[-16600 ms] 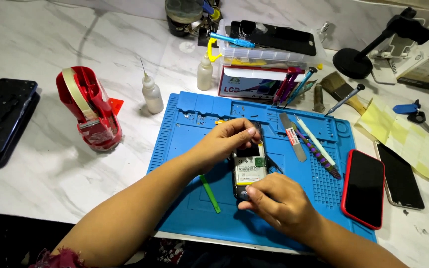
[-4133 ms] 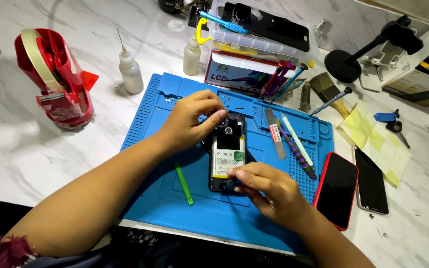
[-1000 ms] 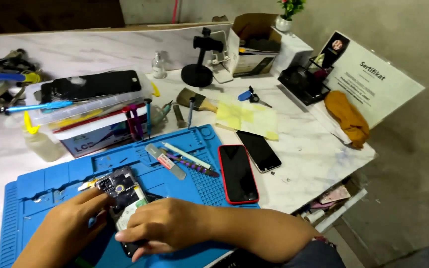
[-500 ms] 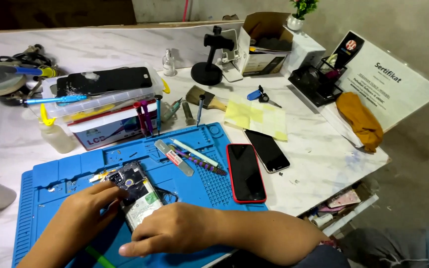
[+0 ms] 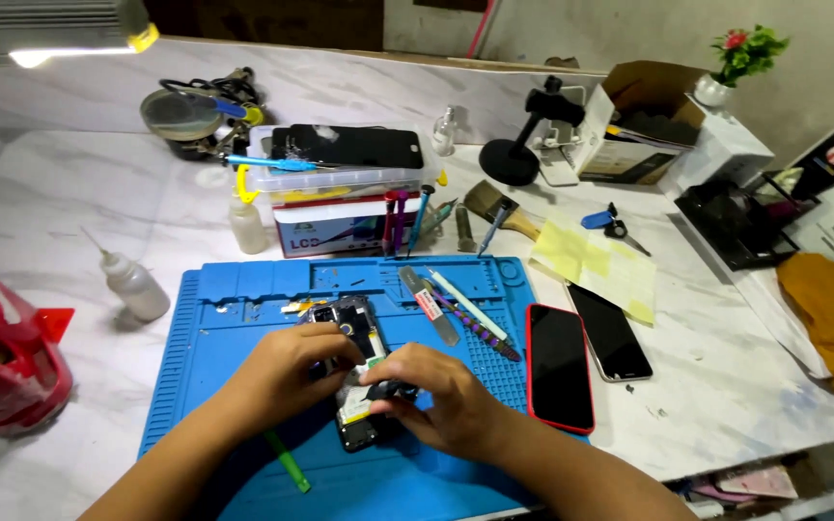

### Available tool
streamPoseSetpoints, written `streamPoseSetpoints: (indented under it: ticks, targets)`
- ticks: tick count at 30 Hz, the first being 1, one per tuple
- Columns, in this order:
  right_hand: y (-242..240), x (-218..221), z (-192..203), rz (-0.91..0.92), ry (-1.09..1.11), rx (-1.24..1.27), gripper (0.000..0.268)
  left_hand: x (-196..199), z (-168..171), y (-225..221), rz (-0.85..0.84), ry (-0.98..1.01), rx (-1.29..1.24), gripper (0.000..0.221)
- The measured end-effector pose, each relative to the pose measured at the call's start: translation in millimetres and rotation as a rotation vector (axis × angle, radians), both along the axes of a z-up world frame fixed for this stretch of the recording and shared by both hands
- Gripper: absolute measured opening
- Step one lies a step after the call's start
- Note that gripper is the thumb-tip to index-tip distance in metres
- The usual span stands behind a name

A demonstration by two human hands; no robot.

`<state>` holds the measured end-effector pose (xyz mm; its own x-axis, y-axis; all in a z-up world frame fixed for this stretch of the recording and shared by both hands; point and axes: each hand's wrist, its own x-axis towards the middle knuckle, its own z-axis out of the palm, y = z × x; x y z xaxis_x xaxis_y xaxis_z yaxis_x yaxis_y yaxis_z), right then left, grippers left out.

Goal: Disassembling a smartphone to access internal components for repair, including removing the back panel and battery.

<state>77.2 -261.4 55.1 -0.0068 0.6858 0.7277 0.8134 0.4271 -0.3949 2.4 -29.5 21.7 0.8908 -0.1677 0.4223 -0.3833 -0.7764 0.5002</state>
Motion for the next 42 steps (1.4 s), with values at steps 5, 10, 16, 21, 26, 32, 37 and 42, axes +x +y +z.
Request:
streamPoseSetpoints:
  ticks: [5,10,16,21,26,32,37,42]
  targets:
    - [0,16,-20,-0.039,0.156,0.17,0.077,-5,15,-8,-0.103,0.074,-0.187,0.023]
    - [-3,12,-10,-0.167,0.184,0.261,0.07,-7,13,-16,-0.121,0.069,-0.432,0.034]
    - [-5,12,-9,-0.225,0.168,0.255,0.069,-8,18,-14,-0.143,0.129,-0.545,0.041]
    - [-2,13,-14,-0.2,0.162,0.224,0.069,-8,15,-16,-0.173,0.099,-0.585,0.04]
    - [-3,14,-15,-0.192,0.176,0.203,0.069,-9,16,-16,-0.183,0.097,-0.573,0.04]
    - [-2,14,-15,-0.178,0.17,0.193,0.07,-10,16,-17,-0.181,0.062,-0.567,0.039]
    - [-3,17,-21,-0.131,0.107,0.19,0.077,-9,17,-18,-0.198,0.044,-0.554,0.039]
    - [-5,14,-20,-0.143,-0.023,0.137,0.072,-9,17,-19,-0.204,0.027,-0.451,0.04]
